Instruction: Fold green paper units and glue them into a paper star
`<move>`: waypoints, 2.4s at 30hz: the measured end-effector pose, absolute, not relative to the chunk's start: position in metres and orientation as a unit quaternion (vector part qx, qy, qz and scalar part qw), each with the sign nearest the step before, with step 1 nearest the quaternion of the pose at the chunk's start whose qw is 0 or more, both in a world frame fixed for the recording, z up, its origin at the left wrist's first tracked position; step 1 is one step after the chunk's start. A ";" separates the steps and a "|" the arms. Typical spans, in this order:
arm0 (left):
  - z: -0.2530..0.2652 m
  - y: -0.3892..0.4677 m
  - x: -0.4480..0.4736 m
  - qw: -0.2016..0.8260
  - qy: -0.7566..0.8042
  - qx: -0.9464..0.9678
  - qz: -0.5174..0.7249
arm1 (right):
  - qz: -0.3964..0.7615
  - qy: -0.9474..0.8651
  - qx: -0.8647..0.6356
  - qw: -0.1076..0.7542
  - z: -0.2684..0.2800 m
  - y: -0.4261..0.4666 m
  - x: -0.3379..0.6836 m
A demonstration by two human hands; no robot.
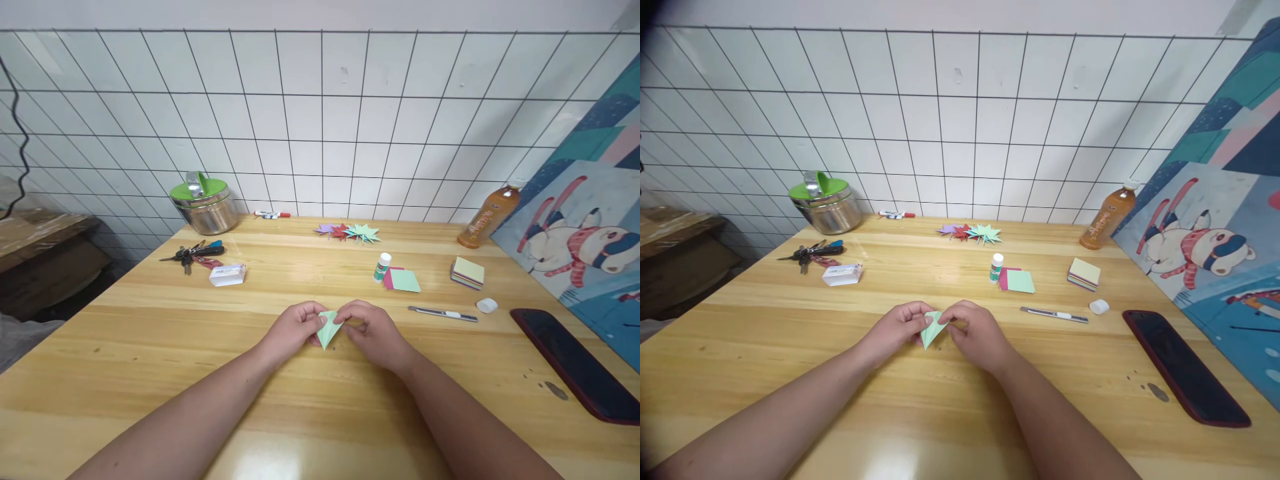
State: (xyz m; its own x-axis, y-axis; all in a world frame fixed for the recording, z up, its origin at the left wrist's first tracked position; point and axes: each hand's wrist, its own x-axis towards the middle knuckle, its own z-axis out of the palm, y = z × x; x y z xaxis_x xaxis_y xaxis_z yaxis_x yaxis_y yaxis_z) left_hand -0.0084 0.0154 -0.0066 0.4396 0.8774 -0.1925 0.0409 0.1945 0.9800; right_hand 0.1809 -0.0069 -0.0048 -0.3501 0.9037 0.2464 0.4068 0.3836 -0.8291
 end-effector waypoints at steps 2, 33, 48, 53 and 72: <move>-0.007 0.015 -0.008 0.651 0.417 0.547 0.321 | 0.346 -0.741 -0.448 0.361 -0.005 -0.007 0.181; -0.010 0.012 -0.004 0.626 0.414 0.580 0.316 | 0.419 -0.594 -0.528 0.438 -0.008 -0.008 0.165; -0.012 0.011 -0.002 0.623 0.416 0.579 0.322 | 0.443 -0.572 -0.531 0.441 -0.004 -0.008 0.165; -0.015 0.012 -0.002 0.622 0.412 0.581 0.325 | 0.410 -0.593 -0.546 0.427 -0.007 -0.009 0.165; -0.010 0.012 -0.006 0.749 0.378 0.417 0.349 | 0.248 -0.716 -0.515 0.400 -0.006 -0.012 0.167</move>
